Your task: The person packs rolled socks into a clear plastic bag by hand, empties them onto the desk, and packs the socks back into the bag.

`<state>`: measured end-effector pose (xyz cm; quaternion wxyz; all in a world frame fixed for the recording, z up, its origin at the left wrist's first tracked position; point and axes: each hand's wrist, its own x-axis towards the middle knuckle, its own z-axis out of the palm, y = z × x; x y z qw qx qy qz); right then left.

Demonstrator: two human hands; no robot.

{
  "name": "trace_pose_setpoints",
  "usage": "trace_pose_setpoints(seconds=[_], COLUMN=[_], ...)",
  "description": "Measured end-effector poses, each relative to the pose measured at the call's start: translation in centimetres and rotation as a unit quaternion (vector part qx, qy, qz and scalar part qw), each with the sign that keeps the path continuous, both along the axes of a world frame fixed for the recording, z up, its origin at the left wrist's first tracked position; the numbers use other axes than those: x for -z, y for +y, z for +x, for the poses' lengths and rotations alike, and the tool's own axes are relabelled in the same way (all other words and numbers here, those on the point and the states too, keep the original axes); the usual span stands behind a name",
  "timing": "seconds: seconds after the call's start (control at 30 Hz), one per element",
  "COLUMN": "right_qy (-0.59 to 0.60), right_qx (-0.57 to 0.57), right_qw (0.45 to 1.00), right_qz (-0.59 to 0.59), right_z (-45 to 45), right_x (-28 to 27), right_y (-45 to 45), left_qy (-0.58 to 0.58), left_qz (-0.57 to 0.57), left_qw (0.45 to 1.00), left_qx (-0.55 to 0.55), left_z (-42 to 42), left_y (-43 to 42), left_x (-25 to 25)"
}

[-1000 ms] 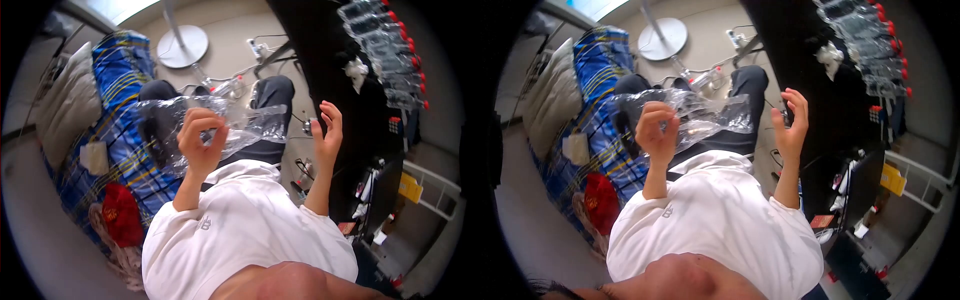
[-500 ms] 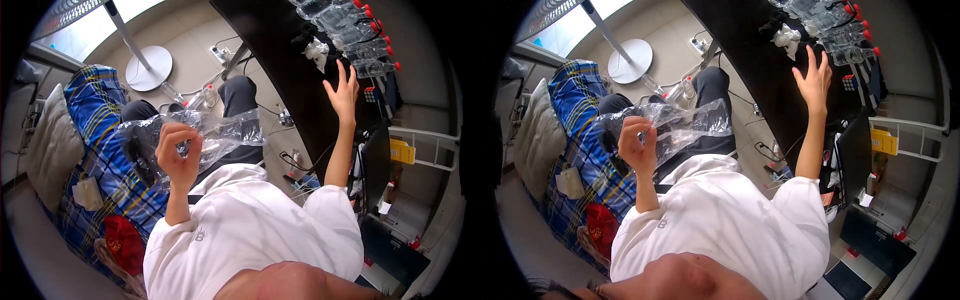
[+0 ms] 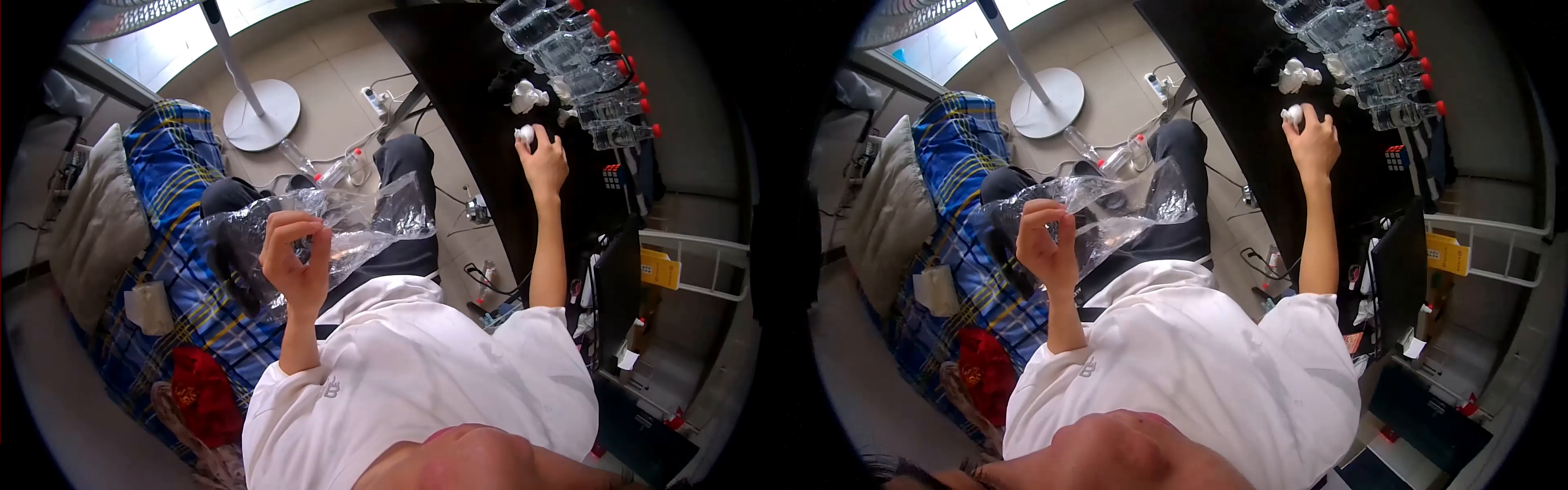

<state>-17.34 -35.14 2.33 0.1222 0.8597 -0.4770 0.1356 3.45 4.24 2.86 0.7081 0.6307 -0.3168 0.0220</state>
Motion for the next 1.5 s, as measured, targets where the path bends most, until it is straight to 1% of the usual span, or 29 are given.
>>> trace_pose_setpoints(seconds=[0.03,0.07,0.1,0.13,0.17,0.2,0.23,0.27,0.33,0.4,0.47,0.53,0.63,0.8,0.83,0.9,0.97,1.03,1.07,1.1,1.13,1.17,1.2,1.23,1.3,1.33,1.37,1.47,1.5], right_qy=[-0.02,-0.074,-0.151,-0.246,-0.337,-0.385,-0.413,-0.334,-0.224,-0.145,-0.104,-0.102,-0.151,-0.181,-0.18,-0.155,-0.153,-0.138,-0.127,-0.13,-0.196,-0.258,-0.247,-0.248,-0.252,-0.277,-0.277,-0.307,-0.308], right_qx=[-0.004,-0.029,-0.078,-0.127,-0.178,-0.197,-0.189,-0.2,-0.24,-0.284,-0.312,-0.321,-0.336,-0.342,-0.343,-0.281,-0.291,-0.337,-0.323,-0.32,-0.326,-0.328,-0.342,-0.345,-0.303,-0.304,-0.307,-0.305,-0.305], right_qw=[1.0,0.997,0.982,0.949,0.899,0.864,0.834,0.863,0.88,0.871,0.859,0.852,0.843,0.823,0.822,0.847,0.844,0.834,0.819,0.819,0.749,0.666,0.694,0.692,0.747,0.756,0.755,0.801,0.801], right_qz=[0.012,0.025,0.081,0.15,0.216,0.259,0.313,0.321,0.343,0.374,0.391,0.4,0.392,0.416,0.416,0.423,0.424,0.415,0.457,0.458,0.542,0.618,0.583,0.584,0.536,0.509,0.509,0.413,0.412], right_z=[-0.8,-1.6,-2.7,-3.7,-4.2,-3.9,-3.0,-2.9,-1.6,0.8,3.0,4.7,6.0,6.0,5.8,5.2,4.7,4.4,4.3,4.6,4.9,5.2,5.4,5.5,5.7,6.0,6.2,6.6,6.8], right_x=[0.0,-0.1,-0.3,-0.7,-1.3,-2.7,-4.2,-5.2,-6.2,-5.8,-5.0,-4.2,-3.5,-3.9,-4.1,-4.3,-3.6,-3.0,-2.9,-3.0,-3.4,-3.5,-3.2,-2.6,-1.7,-1.6,-1.4,-1.0,-0.9], right_y=[0.1,0.1,-0.1,0.2,0.8,3.0,6.0,8.2,12.6,16.4,19.1,20.5,20.8,20.2,20.0,19.3,18.9,19.1,19.4,19.7,20.1,20.3,20.3,20.1,19.7,19.8,19.7,19.6,19.6], left_qy=[0.008,0.016,0.019,0.011,0.002,0.0,-0.002,-0.003,-0.004,-0.002,-0.017,-0.038,-0.05,-0.025,-0.025,-0.032,-0.031,-0.03,-0.032,-0.035,-0.036,-0.037,-0.038,-0.04,-0.049,-0.052,-0.05,-0.047,-0.046], left_qz=[-0.01,-0.019,-0.018,-0.022,-0.028,-0.03,-0.047,-0.064,-0.062,-0.064,-0.06,-0.045,-0.036,-0.052,-0.052,-0.049,-0.048,-0.045,-0.044,-0.043,-0.042,-0.043,-0.044,-0.043,-0.033,-0.032,-0.033,-0.032,-0.032], left_qw=[1.0,1.0,1.0,0.999,0.999,0.999,0.999,0.997,0.997,0.997,0.996,0.996,0.997,0.997,0.997,0.997,0.997,0.997,0.997,0.997,0.996,0.997,0.997,0.997,0.997,0.997,0.997,0.997,0.997], left_qx=[0.006,0.012,0.014,0.025,0.031,0.023,0.027,0.037,0.046,0.052,0.058,0.06,0.05,0.047,0.045,0.046,0.049,0.056,0.058,0.061,0.064,0.061,0.056,0.055,0.059,0.056,0.055,0.051,0.049], left_z=[0.0,0.0,-0.1,-0.1,0.0,0.0,-0.1,-0.2,-0.3,-0.5,-0.7,-0.9,-0.9,-1.0,-1.0,-0.9,-0.9,-1.0,-1.1,-1.0,-1.0,-1.0,-1.0,-0.9,-0.8,-0.8,-0.8,-0.9,-0.9], left_y=[0.0,-0.1,0.0,0.0,-0.2,-0.4,-0.5,-0.6,-0.8,-1.2,-1.3,-1.0,-0.3,0.4,0.4,0.3,0.2,0.1,0.0,-0.1,-0.1,0.0,0.1,0.2,0.6,0.6,0.7,0.9,0.9], left_x=[0.1,0.2,0.3,0.3,0.4,0.4,0.5,0.5,0.8,0.6,0.3,0.0,-0.1,0.2,0.2,0.2,0.1,0.0,0.0,0.0,-0.1,-0.1,-0.1,-0.1,0.0,-0.1,-0.1,0.0,0.0])
